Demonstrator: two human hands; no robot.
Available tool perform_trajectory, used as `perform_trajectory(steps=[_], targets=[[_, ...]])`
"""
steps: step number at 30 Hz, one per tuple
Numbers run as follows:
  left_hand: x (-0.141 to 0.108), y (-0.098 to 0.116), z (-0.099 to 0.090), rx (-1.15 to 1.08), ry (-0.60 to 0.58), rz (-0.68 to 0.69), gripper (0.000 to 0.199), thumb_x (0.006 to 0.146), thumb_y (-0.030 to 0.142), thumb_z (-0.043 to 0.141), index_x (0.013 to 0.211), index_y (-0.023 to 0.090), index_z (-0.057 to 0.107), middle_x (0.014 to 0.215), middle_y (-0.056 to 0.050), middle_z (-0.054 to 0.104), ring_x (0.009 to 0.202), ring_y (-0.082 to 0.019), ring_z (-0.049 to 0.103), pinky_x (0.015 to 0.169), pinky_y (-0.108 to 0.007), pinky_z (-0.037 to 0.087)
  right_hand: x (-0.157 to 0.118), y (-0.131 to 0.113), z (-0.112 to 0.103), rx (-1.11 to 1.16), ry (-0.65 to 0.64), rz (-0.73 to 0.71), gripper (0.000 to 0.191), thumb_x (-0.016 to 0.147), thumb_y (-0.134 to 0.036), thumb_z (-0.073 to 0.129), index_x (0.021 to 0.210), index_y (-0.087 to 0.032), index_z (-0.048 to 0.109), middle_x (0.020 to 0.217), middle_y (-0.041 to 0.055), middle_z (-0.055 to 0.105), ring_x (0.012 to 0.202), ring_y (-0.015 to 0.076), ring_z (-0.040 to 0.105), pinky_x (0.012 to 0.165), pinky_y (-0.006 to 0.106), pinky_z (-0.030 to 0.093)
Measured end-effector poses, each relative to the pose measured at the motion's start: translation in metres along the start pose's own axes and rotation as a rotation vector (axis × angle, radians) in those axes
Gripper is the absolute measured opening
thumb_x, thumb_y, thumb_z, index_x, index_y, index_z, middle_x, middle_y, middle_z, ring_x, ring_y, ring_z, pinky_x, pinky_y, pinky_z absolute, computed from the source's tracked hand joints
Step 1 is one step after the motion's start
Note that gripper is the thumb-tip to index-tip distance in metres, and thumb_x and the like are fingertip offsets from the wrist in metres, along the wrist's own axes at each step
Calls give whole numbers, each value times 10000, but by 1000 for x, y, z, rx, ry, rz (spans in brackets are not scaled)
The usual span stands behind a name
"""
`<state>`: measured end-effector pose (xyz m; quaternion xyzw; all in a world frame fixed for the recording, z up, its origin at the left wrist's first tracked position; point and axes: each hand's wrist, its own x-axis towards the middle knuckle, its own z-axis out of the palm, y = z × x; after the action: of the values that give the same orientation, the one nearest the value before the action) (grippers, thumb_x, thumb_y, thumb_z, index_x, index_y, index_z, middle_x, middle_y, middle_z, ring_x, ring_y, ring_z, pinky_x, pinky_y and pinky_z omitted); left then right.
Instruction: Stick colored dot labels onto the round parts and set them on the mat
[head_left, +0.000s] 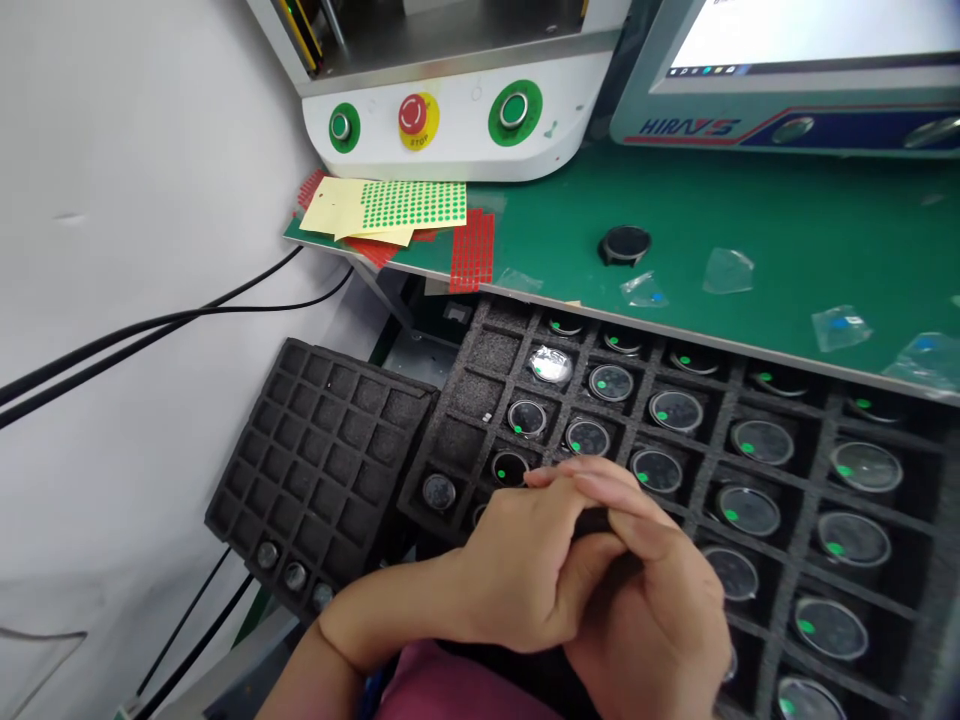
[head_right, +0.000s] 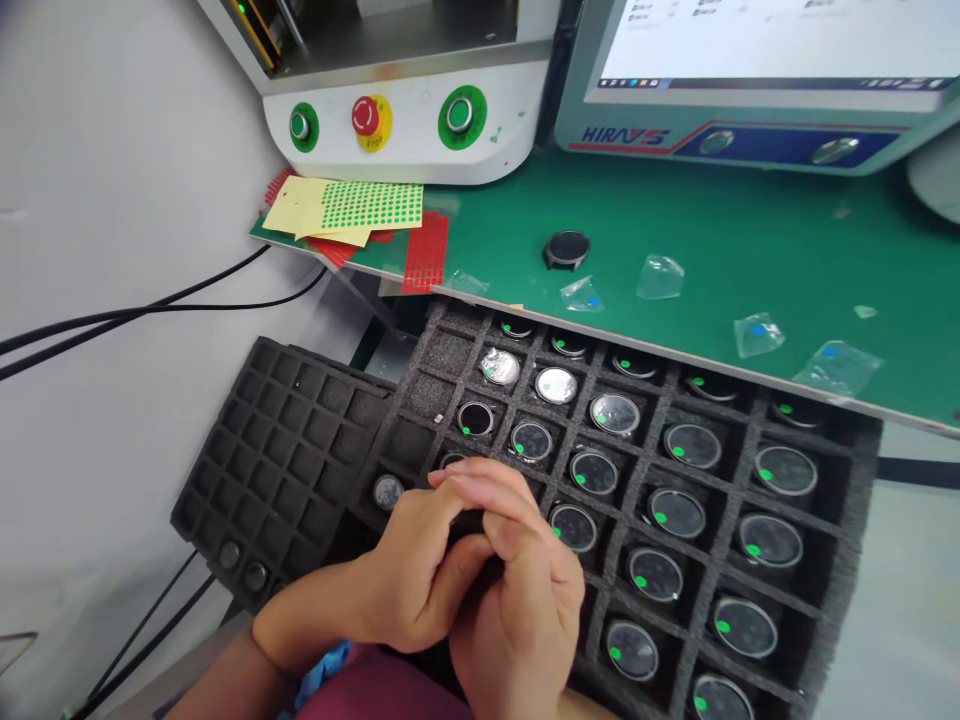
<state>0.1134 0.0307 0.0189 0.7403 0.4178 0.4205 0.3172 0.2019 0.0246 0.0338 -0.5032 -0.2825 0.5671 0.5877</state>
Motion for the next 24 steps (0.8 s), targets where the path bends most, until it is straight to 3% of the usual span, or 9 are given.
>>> perform_trajectory(steps=[6,8,10,13,17,20,24], targets=[[1,2,-1,-84,-5,-25,152,958,209,410,1023,93,482,845,-101,618,754,-163,612,674,-257,495,2,-5,-3,48,1,80,197,806,-237,581,773,-262,773,856,19,701,794,125,689,727,167,550],[1,3,0,-363,14,-162,143,972,222,429,992,98,498,802,-76,600,663,-116,566,611,-219,471,3,-8,-10,66,-118,95,252,906,-273,517,909,-268,769,961,31,708,877,134,695,752,175,554],[1,5,1,-820,7,-346,199,995,285,437,963,99,499,758,-60,578,572,-84,513,522,-184,436,5,-10,-20,80,-262,73,310,989,-343,429,1110,-280,707,1114,52,683,1006,152,675,822,209,555],[3,7,4,-1320,7,-459,285,985,358,446,913,91,512,675,-59,554,542,-95,514,534,-202,446,8,-10,-37,26,-382,-140,346,960,-380,534,1295,-293,552,1286,58,594,1199,183,585,984,273,511],[9,10,7,-1368,-13,-506,407,945,474,444,817,99,538,568,-64,506,564,-136,528,623,-260,461,16,-5,-49,-224,-545,-523,658,799,-92,646,1397,-231,409,1304,93,541,1289,238,497,1116,403,415],[13,10,12,-1377,-33,-541,455,939,528,458,774,108,517,517,-40,454,496,-117,469,571,-240,442,23,-3,-53,-255,-570,-582,735,730,-24,671,1389,-215,406,1218,81,592,1276,237,504,1104,409,423],[14,8,19,-1434,-34,-469,394,982,419,434,773,93,507,538,-42,455,496,-102,468,507,-198,381,28,0,-54,-144,-538,-563,814,709,-10,717,1417,-240,388,1204,47,620,1240,214,540,1095,381,432]])
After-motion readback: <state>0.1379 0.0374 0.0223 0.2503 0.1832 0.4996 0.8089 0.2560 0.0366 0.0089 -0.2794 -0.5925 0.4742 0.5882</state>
